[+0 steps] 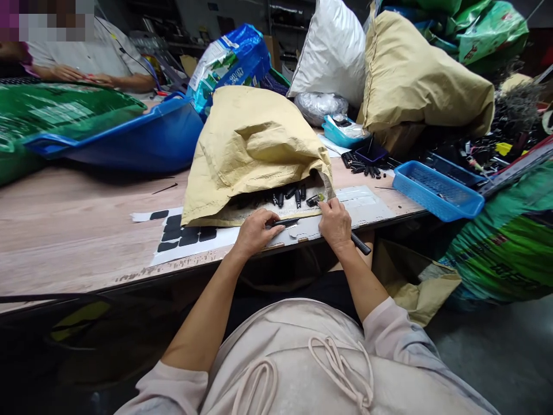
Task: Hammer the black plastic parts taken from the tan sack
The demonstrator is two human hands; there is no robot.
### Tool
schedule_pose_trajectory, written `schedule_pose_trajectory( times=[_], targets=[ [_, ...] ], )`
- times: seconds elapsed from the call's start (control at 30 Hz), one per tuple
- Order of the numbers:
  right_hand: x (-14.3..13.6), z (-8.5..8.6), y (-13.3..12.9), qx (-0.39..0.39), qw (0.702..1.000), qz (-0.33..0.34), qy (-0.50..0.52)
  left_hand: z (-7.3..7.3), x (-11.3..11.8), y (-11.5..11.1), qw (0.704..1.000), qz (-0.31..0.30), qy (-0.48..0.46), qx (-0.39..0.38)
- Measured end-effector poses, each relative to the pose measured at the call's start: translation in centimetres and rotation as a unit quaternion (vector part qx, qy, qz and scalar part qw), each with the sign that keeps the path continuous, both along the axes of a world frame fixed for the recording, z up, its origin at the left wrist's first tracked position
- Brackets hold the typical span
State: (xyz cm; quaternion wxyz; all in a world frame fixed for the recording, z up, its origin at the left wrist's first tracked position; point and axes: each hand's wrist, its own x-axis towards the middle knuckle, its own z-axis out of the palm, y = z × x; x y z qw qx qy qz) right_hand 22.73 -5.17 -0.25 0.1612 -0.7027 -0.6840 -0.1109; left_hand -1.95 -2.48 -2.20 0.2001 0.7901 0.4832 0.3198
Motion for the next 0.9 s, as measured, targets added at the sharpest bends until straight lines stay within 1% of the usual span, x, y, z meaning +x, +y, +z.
schedule_pose_trajectory(
  times=[0.13, 0.23, 0.3, 0.37, 0.43, 0.5, 0.57, 0.63, 0.7, 0.77, 0.83, 0.9],
  targets=[
    [0.8, 0.3, 0.4, 0.0, 0.999, 0.003, 0.053, -0.1, -0.3, 0.4, 0.999, -0.008, -0.035, -0.031],
    [1.5, 0.2, 0.3, 0.02, 0.991, 0.024, 0.134, 0.0, -0.2, 0.4, 0.998, 0.0, -0.05, -0.049],
    [1.5, -0.1, -0.1, 0.051, 0.974, 0.07, 0.207, 0.0, -0.2, 0.4, 0.997, 0.008, -0.057, -0.058],
    [1.2, -0.4, -0.8, 0.081, 0.946, 0.14, 0.28, 0.0, -0.1, 0.5, 0.996, 0.013, -0.062, -0.064],
    [0.3, -0.6, -1.6, 0.095, 0.916, 0.207, 0.33, -0.1, -0.1, 0.5, 0.995, 0.013, -0.066, -0.07],
    [-0.8, -0.6, -2.4, 0.092, 0.899, 0.25, 0.347, -0.1, 0.0, 0.5, 0.995, 0.011, -0.069, -0.072],
    [-1.9, -0.6, -3.0, 0.096, 0.893, 0.28, 0.339, -0.1, 0.0, 0.6, 0.995, 0.007, -0.074, -0.069],
    [-2.8, -0.5, -3.5, 0.11, 0.892, 0.299, 0.32, -0.1, 0.0, 0.6, 0.995, 0.003, -0.078, -0.064],
    [-3.5, -0.5, -3.8, 0.115, 0.9, 0.301, 0.295, 0.0, 0.0, 0.6, 0.996, 0.001, -0.073, -0.057],
    [-3.8, -0.6, -4.1, 0.09, 0.918, 0.286, 0.261, 0.1, 0.0, 0.5, 0.997, 0.001, -0.06, -0.049],
    [-3.9, -0.6, -4.2, 0.047, 0.936, 0.265, 0.228, 0.1, 0.0, 0.5, 0.998, 0.004, -0.048, -0.044],
    [-3.8, -0.6, -4.3, 0.023, 0.944, 0.254, 0.208, 0.1, 0.0, 0.5, 0.998, 0.004, -0.048, -0.047]
  ],
)
